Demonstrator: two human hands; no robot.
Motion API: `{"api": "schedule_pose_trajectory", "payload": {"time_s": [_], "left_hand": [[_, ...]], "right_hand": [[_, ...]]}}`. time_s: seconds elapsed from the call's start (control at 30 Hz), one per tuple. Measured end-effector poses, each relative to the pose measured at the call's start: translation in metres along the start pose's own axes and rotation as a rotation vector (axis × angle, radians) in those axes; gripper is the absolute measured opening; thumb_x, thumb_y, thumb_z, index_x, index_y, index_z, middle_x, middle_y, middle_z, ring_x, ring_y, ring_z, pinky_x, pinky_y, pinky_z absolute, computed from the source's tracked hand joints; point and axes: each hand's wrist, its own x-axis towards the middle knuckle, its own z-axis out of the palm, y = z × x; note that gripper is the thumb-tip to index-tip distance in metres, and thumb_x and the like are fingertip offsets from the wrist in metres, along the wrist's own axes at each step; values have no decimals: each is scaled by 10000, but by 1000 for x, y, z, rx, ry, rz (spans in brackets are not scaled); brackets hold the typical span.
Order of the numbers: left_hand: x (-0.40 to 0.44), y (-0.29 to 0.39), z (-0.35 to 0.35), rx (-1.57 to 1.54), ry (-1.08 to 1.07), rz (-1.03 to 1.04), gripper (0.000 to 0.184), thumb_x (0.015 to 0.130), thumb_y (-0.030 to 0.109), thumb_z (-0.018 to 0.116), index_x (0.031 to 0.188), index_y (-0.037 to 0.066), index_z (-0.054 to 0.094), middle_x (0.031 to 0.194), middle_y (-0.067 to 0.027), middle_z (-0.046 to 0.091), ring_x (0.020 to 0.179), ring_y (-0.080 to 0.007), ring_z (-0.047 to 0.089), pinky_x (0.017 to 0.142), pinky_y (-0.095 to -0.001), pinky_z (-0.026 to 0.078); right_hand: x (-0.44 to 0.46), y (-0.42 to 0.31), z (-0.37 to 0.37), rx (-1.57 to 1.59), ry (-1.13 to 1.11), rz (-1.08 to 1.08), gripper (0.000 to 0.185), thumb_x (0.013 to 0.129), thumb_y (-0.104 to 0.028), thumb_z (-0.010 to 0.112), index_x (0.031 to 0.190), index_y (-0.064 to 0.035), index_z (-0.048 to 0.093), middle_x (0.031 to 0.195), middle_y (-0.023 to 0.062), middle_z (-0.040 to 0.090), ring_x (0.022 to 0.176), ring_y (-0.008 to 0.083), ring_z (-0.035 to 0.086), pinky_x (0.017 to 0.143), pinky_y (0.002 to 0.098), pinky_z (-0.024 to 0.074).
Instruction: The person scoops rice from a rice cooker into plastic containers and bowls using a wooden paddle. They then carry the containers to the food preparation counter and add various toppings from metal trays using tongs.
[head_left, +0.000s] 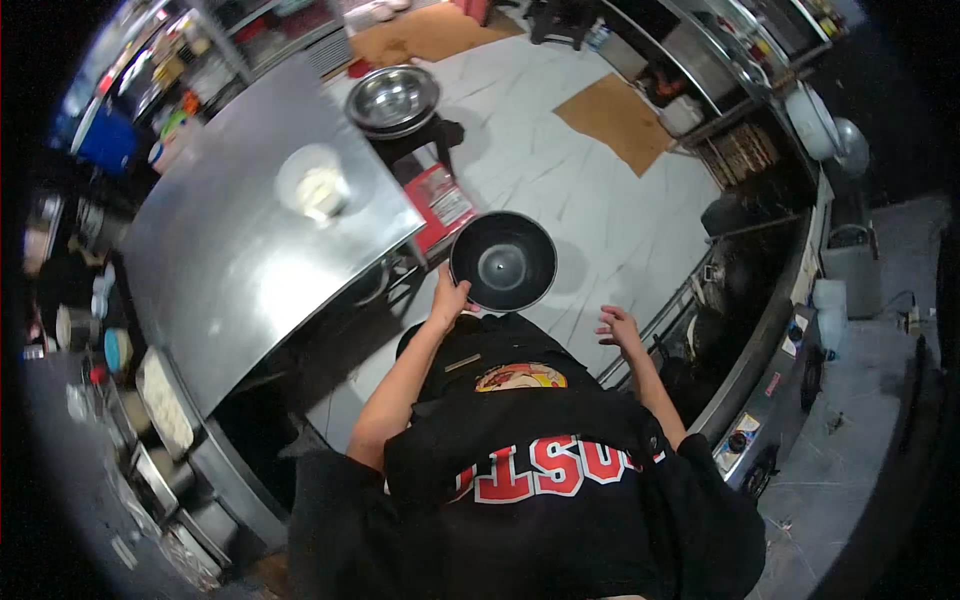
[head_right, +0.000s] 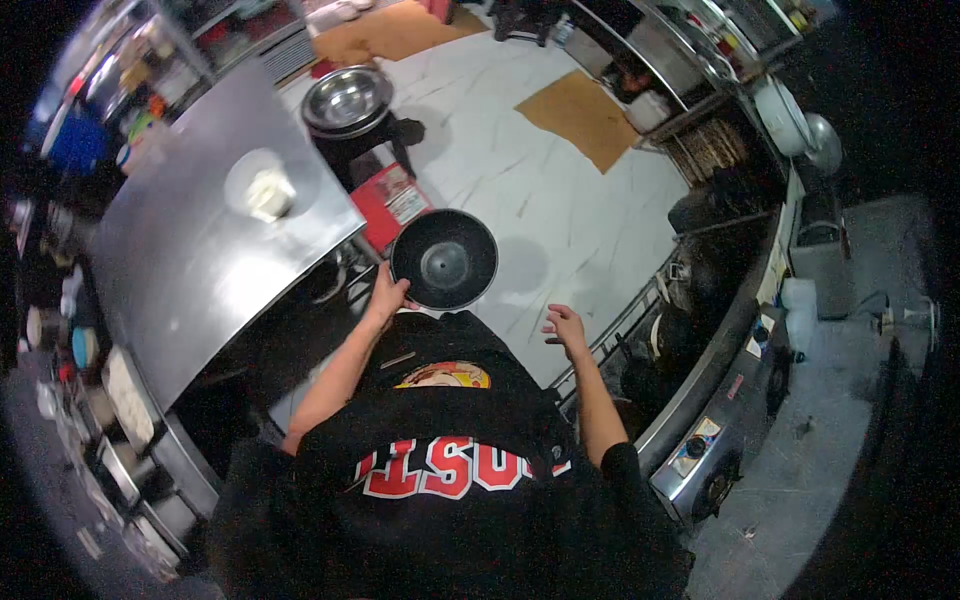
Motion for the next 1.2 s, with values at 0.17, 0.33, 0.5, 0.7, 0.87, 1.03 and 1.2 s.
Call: {"api": "schedule_pose_trajectory", "payload": {"time_s": [0.17,0.33,0.5,0.7,0.87,1.03,1.2], "left_hand": [[43,66,82,-123,-242,111,541,827,-39,422,1315,37,199,1046,-195,514,617,-216,602,419,-284,535],[77,135,158,34,-338,160,542,848,-16,421,1317,38,156,993,-181,538,605,-202,601,416,-282,529],[122,180,231,252,-396,207,491,868,0,409,1295,8,166,843,-159,582,520,-184,596,437,-284,501],[172,236,314,251,-532,233,449,879,-25,403,1284,19,215,776,-110,547,488,-153,569,416,-272,511],[213,261,385,273,-616,209,413,875,-13,435,1258,15,282,718,-104,535,469,-151,555,398,-281,497],[263,234,463,507,-670,202,418,883,-4,434,1268,42,278,728,-110,535,450,-155,545,360,-272,472],[319,216,565,328,-741,99,444,881,-1,417,1287,29,241,700,-91,521,456,-160,559,379,-274,489]], "right_hand": [[-14,-68,-33,368,71,-292,334,918,-163,488,1238,-68,514,1059,99,609,834,194,638,647,323,531],[-53,-185,-47,-356,608,-985,392,937,-220,460,1261,1,480,1176,141,575,1060,267,557,893,421,431],[-5,-258,-46,-885,592,-1009,530,921,-326,456,1274,69,438,1371,194,406,1308,336,327,1082,527,165],[75,-306,-98,-980,718,-803,601,922,-380,435,1307,79,391,1427,251,280,1366,364,185,1068,603,49],[103,-330,-156,-999,679,-685,557,938,-372,401,1297,54,418,1439,247,251,1373,368,155,1059,619,62],[145,-315,-239,-826,481,-742,377,935,-317,446,1194,-65,552,1426,240,285,1352,371,228,1065,576,154],[146,-335,-370,358,687,-913,249,727,32,682,942,-25,569,1073,124,559,1006,186,571,834,292,493]]}}
